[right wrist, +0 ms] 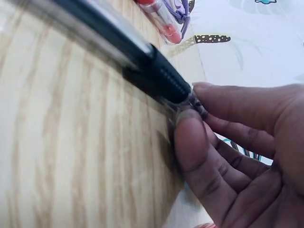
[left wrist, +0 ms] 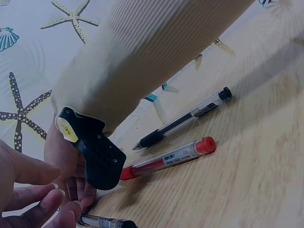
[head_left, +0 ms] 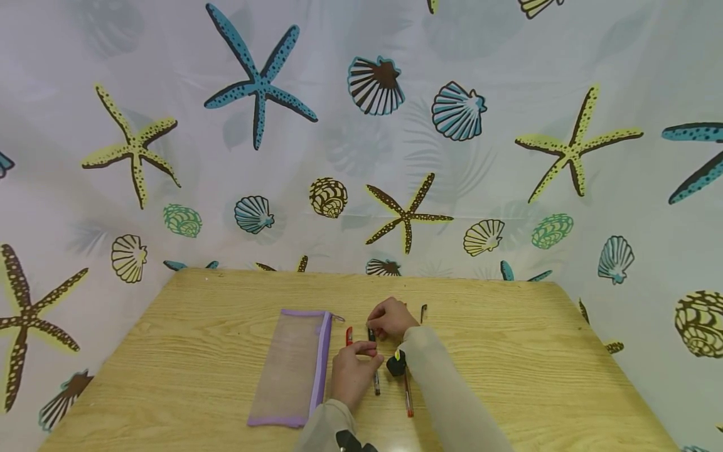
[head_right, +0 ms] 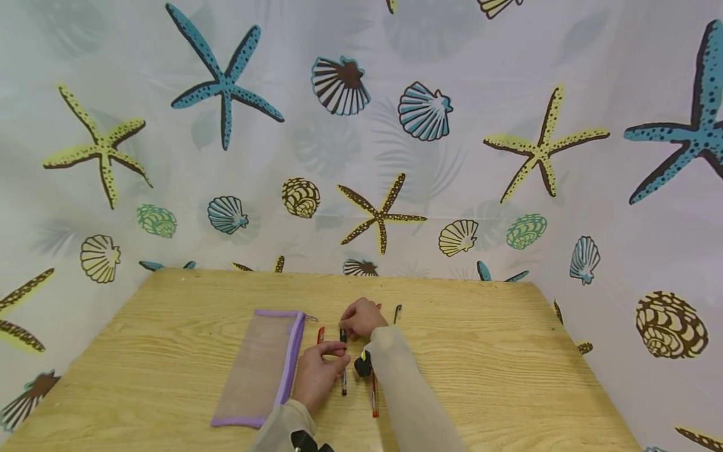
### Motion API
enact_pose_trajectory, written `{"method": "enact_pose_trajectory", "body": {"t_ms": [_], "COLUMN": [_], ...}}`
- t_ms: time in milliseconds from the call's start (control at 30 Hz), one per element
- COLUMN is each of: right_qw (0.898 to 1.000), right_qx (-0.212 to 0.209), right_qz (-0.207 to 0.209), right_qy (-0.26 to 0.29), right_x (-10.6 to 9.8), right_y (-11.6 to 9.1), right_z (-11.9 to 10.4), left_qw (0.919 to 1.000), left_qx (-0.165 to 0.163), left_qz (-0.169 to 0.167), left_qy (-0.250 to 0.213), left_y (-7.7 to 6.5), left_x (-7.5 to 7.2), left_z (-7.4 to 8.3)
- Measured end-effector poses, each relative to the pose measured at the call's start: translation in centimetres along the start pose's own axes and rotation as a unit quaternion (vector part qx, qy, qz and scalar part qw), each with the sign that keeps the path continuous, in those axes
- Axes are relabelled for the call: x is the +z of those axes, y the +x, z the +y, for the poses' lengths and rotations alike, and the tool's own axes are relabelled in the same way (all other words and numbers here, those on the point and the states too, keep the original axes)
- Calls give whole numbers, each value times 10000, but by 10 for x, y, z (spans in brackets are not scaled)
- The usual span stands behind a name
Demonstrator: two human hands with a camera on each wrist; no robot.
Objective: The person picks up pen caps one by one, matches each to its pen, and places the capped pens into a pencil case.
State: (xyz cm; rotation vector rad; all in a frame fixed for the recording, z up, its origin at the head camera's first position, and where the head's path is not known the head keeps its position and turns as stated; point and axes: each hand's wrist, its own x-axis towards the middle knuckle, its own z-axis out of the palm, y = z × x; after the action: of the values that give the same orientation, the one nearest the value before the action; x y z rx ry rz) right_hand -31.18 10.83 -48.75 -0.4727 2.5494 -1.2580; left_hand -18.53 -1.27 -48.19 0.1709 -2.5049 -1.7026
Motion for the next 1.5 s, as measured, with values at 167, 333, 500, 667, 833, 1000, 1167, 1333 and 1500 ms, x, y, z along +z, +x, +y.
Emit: {"method": "enact_pose_trajectory", "body": {"t_ms": [167, 333, 500, 667, 833, 1000, 1167, 1333, 1500], "right_qw": [10000, 10000, 10000, 10000, 9999, 10000, 10000, 9999, 9999], "right_qx": [0, 26, 28, 44, 100, 80, 86, 127, 85], "right_qz": [-52, -75, -60, -31, -10, -3, -4, 43, 89], "right_qy": [-19, 36, 18, 3, -27, -43, -10, -31, -103], "right_x": [1, 0, 1, 1, 0, 0, -2, -4, -6], "right_y": [1, -1, -1, -1, -3, -4, -2, -2, -4], "right_z": [1, -1, -1, -1, -3, -5, -5, -3, -3], "left_qw": [10000, 10000, 9999, 9999, 9999, 9999, 9998, 9996, 9996], "left_qx": [0, -29, -26, -16, -15, -5, -26, -68, -119], "left_qz": [-35, -84, -94, -77, -94, -117, -168, -196, -181], "left_qy": [6, -33, -62, -79, -96, -106, -135, -180, -197], "left_y": [-1, -1, -1, -1, -1, -1, 0, -1, -2], "left_x": [-1, -1, -1, -1, -1, -2, -2, -2, 0], "left_z": [0, 0, -1, 0, 0, 1, 3, 4, 4]}}
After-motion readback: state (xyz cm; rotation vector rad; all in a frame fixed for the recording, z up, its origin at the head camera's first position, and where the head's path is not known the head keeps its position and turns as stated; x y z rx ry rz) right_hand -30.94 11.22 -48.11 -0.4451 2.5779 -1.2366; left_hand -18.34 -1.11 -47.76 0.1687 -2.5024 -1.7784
